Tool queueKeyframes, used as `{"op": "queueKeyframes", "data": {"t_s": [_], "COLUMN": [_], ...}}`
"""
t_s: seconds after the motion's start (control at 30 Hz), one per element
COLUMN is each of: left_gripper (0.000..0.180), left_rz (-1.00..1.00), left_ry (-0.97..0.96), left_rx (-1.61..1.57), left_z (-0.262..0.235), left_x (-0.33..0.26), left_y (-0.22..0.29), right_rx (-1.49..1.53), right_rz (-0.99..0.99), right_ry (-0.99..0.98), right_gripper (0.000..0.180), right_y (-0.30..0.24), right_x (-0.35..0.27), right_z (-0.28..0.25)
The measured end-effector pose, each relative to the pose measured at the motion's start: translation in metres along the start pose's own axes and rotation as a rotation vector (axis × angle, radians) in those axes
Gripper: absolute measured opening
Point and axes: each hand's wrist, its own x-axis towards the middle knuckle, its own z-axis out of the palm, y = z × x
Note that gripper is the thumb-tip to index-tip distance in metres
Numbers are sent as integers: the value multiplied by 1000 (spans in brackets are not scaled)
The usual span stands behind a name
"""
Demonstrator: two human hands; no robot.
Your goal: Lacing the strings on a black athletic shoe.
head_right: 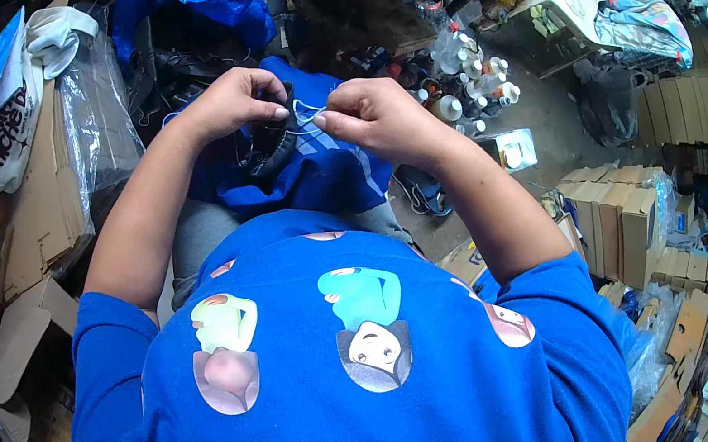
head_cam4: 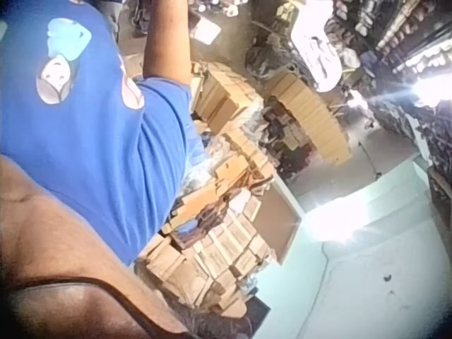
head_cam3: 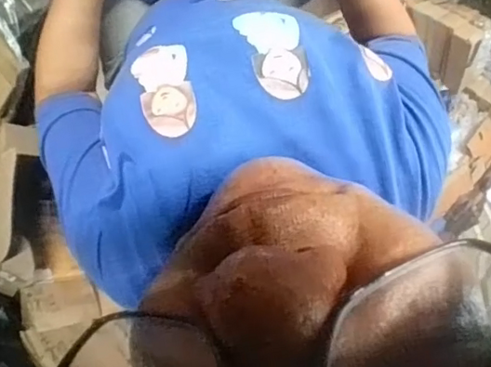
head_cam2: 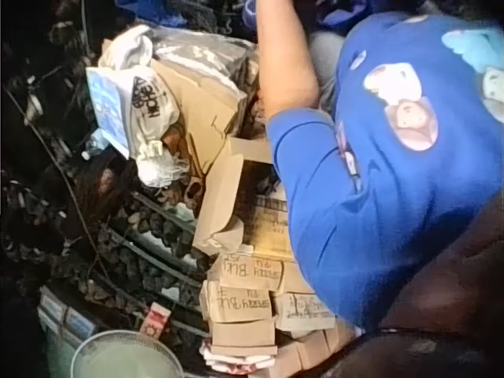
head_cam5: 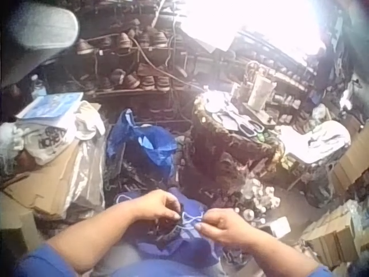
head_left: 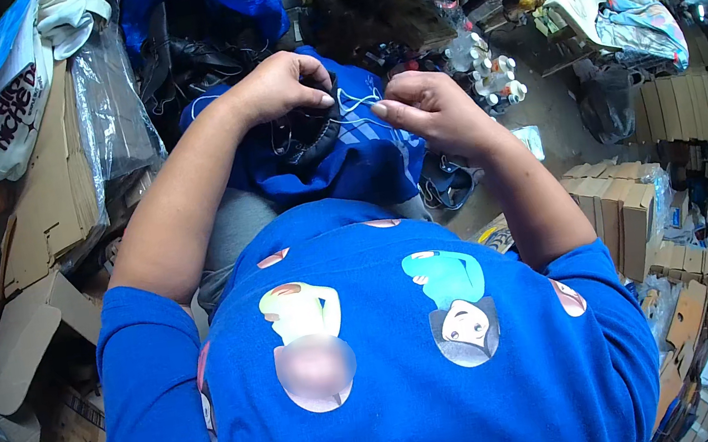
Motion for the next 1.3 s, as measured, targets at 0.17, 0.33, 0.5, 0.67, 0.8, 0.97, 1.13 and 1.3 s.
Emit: {"op": "queueKeyframes", "data": {"t_s": [0.17,0.33,0.5,0.67,0.8,0.97,1.13,1.3], "left_gripper": [25,32,35,35,31,26,21,22], "left_rz": [45,0,-4,2,-23,0,42,75], "left_ry": [-130,-143,-154,-170,-166,-142,-167,-195], "left_rx": [-71,-25,0,-9,-39,-59,-76,4], "left_z": [-15,-15,-15,-14,-15,-14,-14,-15], "left_x": [3,-1,-1,3,7,13,19,20], "left_y": [2,5,6,6,4,1,-5,-3], "right_rx": [-192,-418,-491,-569,-607,-530,-468,-416], "right_rz": [-165,-182,-171,-165,-167,-193,-163,-169], "right_ry": [62,20,19,-4,-16,-19,-45,-92], "right_gripper": [16,17,18,20,20,20,21,20], "right_y": [20,22,15,4,-1,13,16,29], "right_x": [13,22,25,28,30,34,34,41], "right_z": [4,6,5,4,6,7,4,1]}}
